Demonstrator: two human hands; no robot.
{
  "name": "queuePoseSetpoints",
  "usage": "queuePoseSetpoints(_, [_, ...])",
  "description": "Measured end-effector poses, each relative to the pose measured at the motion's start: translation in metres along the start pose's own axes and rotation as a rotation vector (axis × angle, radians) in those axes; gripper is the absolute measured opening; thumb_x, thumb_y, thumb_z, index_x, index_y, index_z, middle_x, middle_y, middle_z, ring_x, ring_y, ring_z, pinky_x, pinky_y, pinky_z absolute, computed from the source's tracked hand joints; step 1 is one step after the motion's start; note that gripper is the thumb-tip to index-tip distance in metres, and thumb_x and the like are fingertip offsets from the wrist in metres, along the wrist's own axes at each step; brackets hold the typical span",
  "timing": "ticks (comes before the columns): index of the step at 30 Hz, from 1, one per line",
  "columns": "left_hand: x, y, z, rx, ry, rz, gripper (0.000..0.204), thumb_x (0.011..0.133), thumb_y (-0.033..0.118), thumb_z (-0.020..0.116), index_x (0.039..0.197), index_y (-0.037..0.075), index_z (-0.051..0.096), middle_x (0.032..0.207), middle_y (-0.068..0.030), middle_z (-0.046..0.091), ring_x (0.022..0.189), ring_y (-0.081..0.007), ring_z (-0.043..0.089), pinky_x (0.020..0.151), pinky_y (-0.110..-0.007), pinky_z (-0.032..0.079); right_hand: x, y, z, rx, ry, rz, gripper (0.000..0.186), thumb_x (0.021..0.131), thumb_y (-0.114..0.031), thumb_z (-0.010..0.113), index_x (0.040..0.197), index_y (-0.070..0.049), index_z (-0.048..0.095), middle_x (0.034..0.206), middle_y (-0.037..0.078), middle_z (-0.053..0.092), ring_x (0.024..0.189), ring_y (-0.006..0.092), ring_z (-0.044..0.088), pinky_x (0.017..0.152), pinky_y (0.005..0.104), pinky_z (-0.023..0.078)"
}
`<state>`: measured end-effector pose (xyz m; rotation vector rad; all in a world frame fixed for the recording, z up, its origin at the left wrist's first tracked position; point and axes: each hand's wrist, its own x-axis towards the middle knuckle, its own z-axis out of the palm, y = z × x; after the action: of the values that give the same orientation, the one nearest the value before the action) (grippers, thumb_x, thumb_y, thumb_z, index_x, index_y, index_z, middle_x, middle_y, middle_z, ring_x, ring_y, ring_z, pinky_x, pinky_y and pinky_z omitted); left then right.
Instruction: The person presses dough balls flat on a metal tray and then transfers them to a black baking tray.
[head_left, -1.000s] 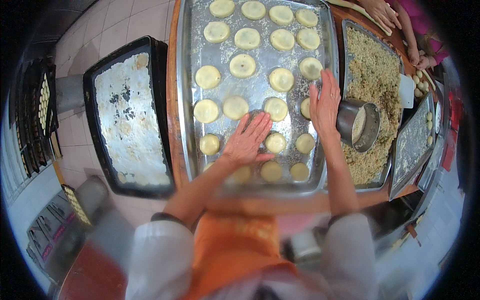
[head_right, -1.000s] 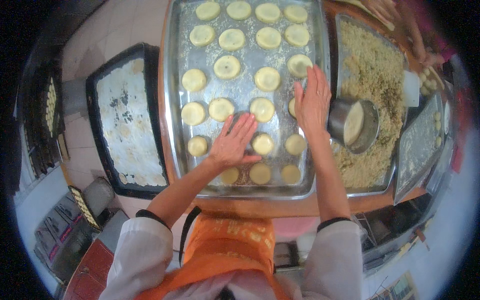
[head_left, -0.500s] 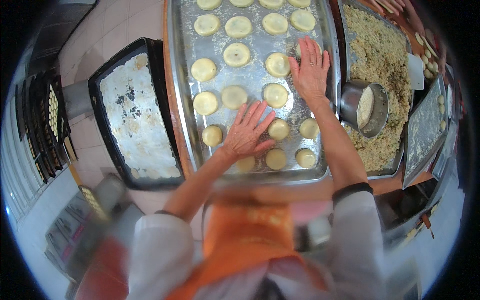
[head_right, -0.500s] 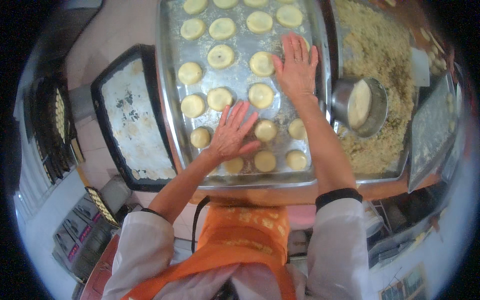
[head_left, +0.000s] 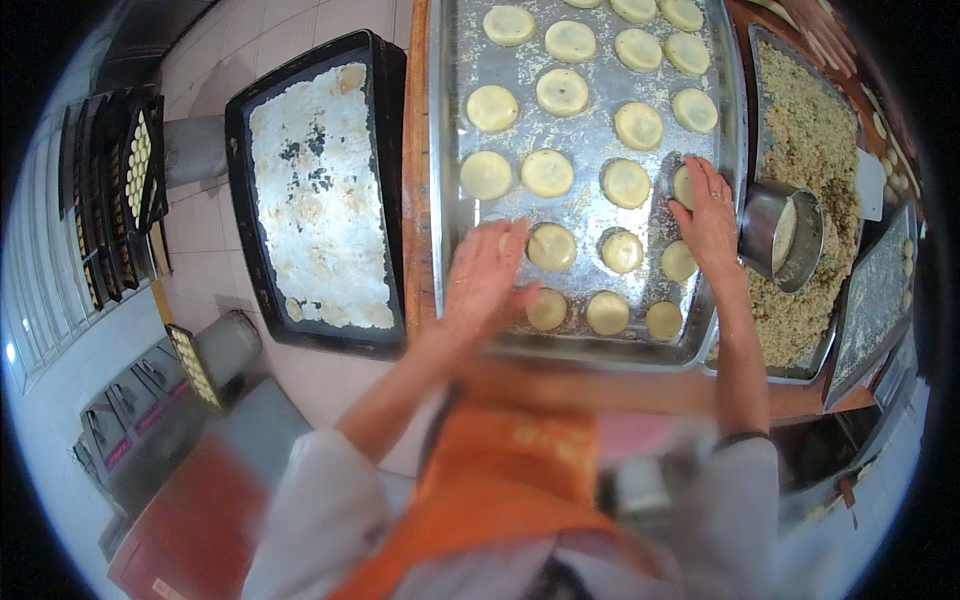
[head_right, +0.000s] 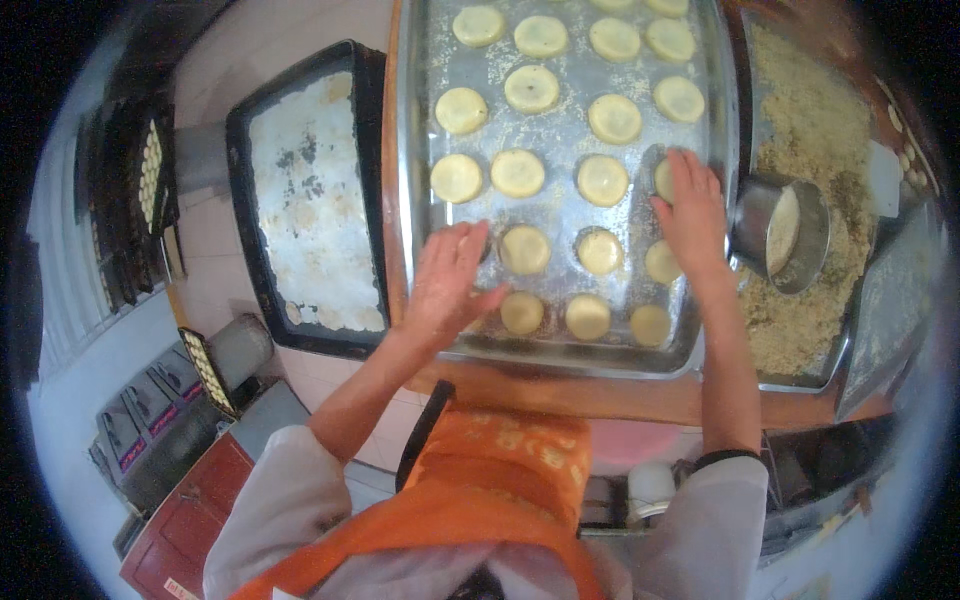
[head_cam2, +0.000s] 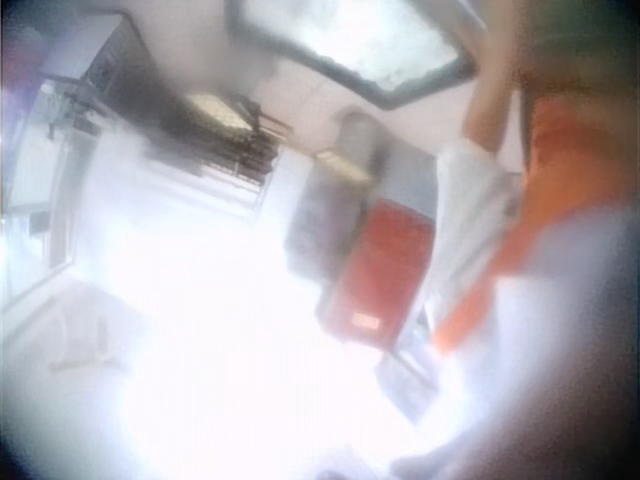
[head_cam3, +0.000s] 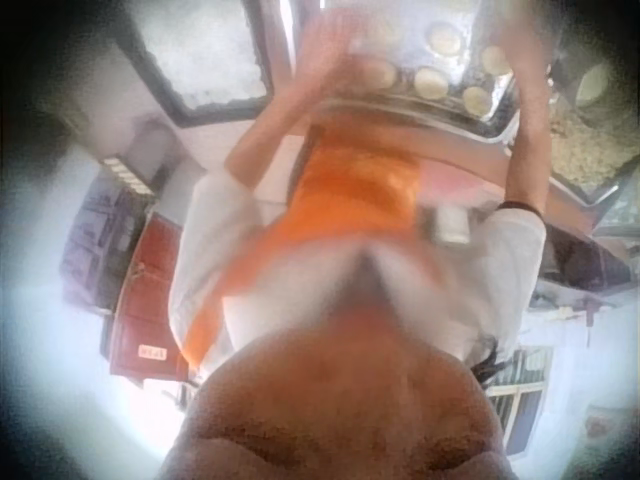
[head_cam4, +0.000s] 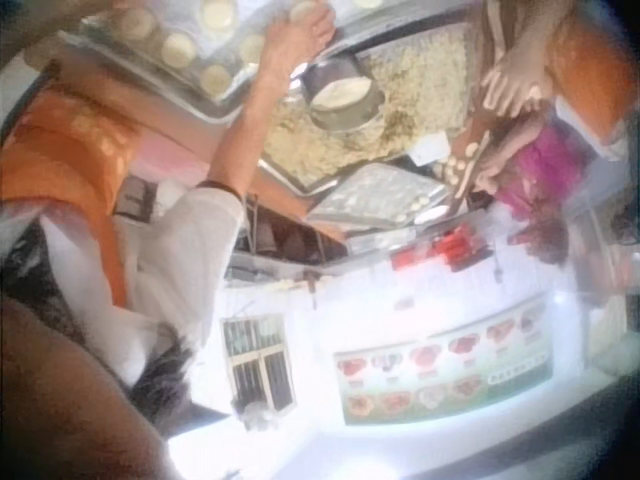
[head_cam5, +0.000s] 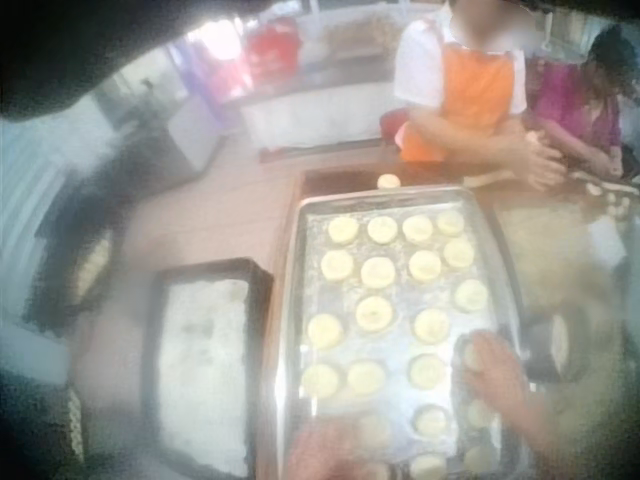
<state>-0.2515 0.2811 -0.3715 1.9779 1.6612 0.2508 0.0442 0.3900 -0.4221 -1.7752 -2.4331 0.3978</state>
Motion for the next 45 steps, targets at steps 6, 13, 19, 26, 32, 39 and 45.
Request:
queuePoseSetpoints(6, [-0.002,-0.038,0.009,0.142,0.018,0.046,0.064,0.071,0.019,0.073,0.124,-0.003,0.044,0.121,-0.0192,0.047,0.112,-0.0345,0.045,0.094,-0.039,0.04,0.014,-0.001,-0.03,0.066,-0.079,0.037,0.061,0.073,-0.01,0.069,0.128,-0.004,0.043,0.122,0.019,0.046,0.111,0.0383,0.043,0.096,0.0423,0.038])
queuePoseSetpoints(13, [0.009,-0.028,0.016,0.109,0.122,0.054,0.059,0.08,0.029,0.065,0.125,-0.003,0.046,0.132,-0.0193,0.042,0.123,-0.0358,0.039,0.103,-0.048,0.029,-0.063,-0.031,-0.041,0.013,-0.09,0.127,0.061,0.075,-0.015,0.07,0.129,-0.003,0.044,0.125,0.022,0.046,0.113,0.0383,0.043,0.096,0.0444,0.038])
queuePoseSetpoints(19, [0.055,-0.033,0.048,0.202,0.146,0.087,0.063,0.088,0.036,0.053,0.139,0.007,0.032,0.146,-0.0142,0.027,0.136,-0.0304,0.024,0.111,-0.048,0.014,-0.079,-0.041,-0.017,-0.017,-0.124,0.16,0.058,0.078,-0.02,0.068,0.128,-0.002,0.044,0.127,0.02,0.045,0.114,0.0376,0.042,0.096,0.0447,0.035])
queuePoseSetpoints(26, [0.051,-0.038,0.051,0.209,0.114,0.121,0.068,0.083,0.042,0.056,0.14,0.014,0.033,0.148,-0.0141,0.024,0.136,-0.0313,0.023,0.109,-0.056,0.011,-0.032,-0.038,-0.002,0.043,0.272,0.184,0.054,0.087,-0.019,0.059,0.134,-0.004,0.038,0.139,0.018,0.036,0.127,0.0369,0.033,0.103,0.047,0.028])
queuePoseSetpoints(32, [0.054,-0.038,0.054,0.215,0.079,0.147,0.069,0.083,0.045,0.054,0.141,0.015,0.032,0.148,-0.0155,0.022,0.136,-0.0325,0.022,0.108,-0.058,0.007,-0.013,-0.032,0.029,-0.088,0.281,0.193,0.059,0.088,-0.028,0.055,0.139,-0.007,0.033,0.144,0.009,0.033,0.133,0.0261,0.029,0.111,0.0465,0.017])
queuePoseSetpoints(39, [0.053,-0.041,0.054,0.124,0.088,0.125,0.067,0.087,0.044,0.049,0.142,0.011,0.029,0.149,-0.0172,0.019,0.138,-0.0337,0.017,0.109,-0.057,0.002,-0.01,-0.032,0.033,-0.158,0.287,0.132,0.059,0.086,-0.033,0.056,0.136,-0.007,0.037,0.142,0.008,0.036,0.131,0.026,0.031,0.109,0.0476,0.021])
queuePoseSetpoints(45, [0.076,-0.034,0.038,0.255,0.139,-0.049,0.054,0.09,0.032,0.049,0.137,0.007,0.036,0.147,-0.0179,0.022,0.136,-0.0324,0.021,0.11,-0.056,0.004,-0.013,-0.029,0.039,-0.094,0.342,0.106,0.059,0.088,-0.033,0.054,0.137,-0.004,0.034,0.142,0.011,0.035,0.131,0.0278,0.031,0.11,0.0468,0.018])
